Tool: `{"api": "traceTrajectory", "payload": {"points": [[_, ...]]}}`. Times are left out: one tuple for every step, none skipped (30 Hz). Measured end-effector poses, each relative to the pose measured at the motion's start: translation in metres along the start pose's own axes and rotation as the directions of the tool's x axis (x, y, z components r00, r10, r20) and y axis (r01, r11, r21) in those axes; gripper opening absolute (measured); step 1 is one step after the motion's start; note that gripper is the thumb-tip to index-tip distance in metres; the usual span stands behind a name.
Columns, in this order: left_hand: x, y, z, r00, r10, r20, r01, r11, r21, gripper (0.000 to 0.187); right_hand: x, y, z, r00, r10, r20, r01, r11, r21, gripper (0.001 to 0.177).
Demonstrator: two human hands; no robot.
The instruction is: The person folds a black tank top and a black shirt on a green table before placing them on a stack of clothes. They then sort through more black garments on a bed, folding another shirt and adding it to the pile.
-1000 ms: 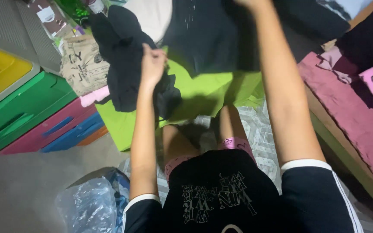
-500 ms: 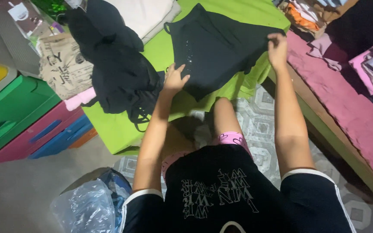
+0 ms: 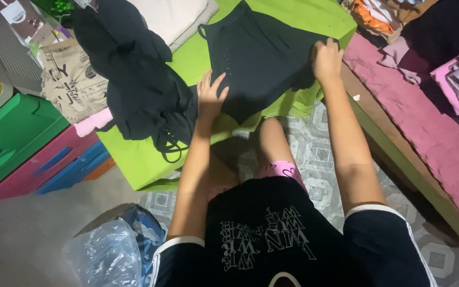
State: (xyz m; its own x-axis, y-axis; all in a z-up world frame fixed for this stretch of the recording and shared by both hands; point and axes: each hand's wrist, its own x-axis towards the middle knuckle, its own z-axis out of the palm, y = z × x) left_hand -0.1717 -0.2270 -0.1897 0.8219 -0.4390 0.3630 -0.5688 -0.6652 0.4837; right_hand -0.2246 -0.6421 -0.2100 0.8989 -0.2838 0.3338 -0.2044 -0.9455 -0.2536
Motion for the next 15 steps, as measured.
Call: {"api": "traceTrajectory", "payload": {"points": [[0.0,-0.001,0.0,0.999,0.013,-0.032,-0.014,1.0,-0.01,0.051,0.007,-0.001,0.002,1.0,0.023,-0.013,-0.023,1.0,-0.018,0.027],[0.0,-0.001,0.001,0.998,0.025,-0.063,-0.027,0.999,-0.02,0.05,0.013,-0.002,0.004,0.999,0.045,-0.024,-0.046,0.998,-0.037,0.028],[0.0,-0.002,0.001,0.998,0.026,-0.062,-0.028,0.999,-0.022,0.05,0.017,-0.017,-0.004,0.999,0.047,-0.024,-0.048,0.998,-0.038,0.028],[-0.001,-0.002,0.001,0.996,0.034,-0.082,-0.037,0.999,-0.034,0.049,0.02,-0.033,-0.012,0.999,0.05,-0.006,-0.05,0.998,0.028,0.032],[-0.002,-0.002,0.001,0.994,0.041,-0.102,-0.046,0.998,-0.046,0.048,0.023,-0.049,-0.02,0.999,0.051,0.012,-0.052,0.994,0.093,0.036],[-0.002,-0.002,0.001,0.994,0.041,-0.102,-0.046,0.998,-0.047,0.048,0.024,-0.058,-0.018,0.999,0.051,0.012,-0.052,0.994,0.092,0.036],[-0.001,-0.002,0.001,0.992,0.039,-0.12,-0.045,0.998,-0.049,0.046,0.025,-0.068,-0.017,0.998,0.049,0.032,-0.052,0.992,0.117,0.039],[0.0,-0.003,0.001,0.989,0.037,-0.141,-0.044,0.998,-0.049,0.045,0.026,-0.079,-0.016,0.998,0.044,0.052,-0.051,0.988,0.143,0.042],[0.0,-0.006,0.005,0.989,0.036,-0.143,-0.043,0.998,-0.048,0.045,0.028,-0.068,0.007,0.998,0.042,0.051,-0.049,0.988,0.143,0.042],[-0.002,-0.011,0.007,0.985,0.014,-0.169,-0.03,0.995,-0.094,0.043,0.03,-0.058,0.03,0.996,0.078,0.039,-0.082,0.991,0.102,0.038],[-0.003,-0.016,0.01,0.981,-0.01,-0.194,-0.018,0.99,-0.14,0.04,0.031,-0.049,0.054,0.993,0.114,0.025,-0.116,0.991,0.062,0.035],[-0.004,-0.02,0.014,0.981,-0.011,-0.194,-0.016,0.99,-0.137,0.04,0.034,-0.047,0.052,0.993,0.113,0.027,-0.115,0.991,0.065,0.035],[-0.005,-0.025,0.018,0.978,-0.032,-0.208,-0.003,0.987,-0.162,0.035,0.036,-0.045,0.05,0.993,0.115,-0.001,-0.114,0.989,0.092,0.037],[-0.006,-0.029,0.022,0.974,-0.052,-0.22,0.01,0.982,-0.191,0.031,0.038,-0.043,0.048,0.992,0.12,-0.029,-0.116,0.986,0.116,0.039],[-0.007,-0.031,0.023,0.974,-0.053,-0.218,0.011,0.982,-0.19,0.031,0.039,-0.035,0.053,0.992,0.121,-0.026,-0.117,0.986,0.117,0.039]]}}
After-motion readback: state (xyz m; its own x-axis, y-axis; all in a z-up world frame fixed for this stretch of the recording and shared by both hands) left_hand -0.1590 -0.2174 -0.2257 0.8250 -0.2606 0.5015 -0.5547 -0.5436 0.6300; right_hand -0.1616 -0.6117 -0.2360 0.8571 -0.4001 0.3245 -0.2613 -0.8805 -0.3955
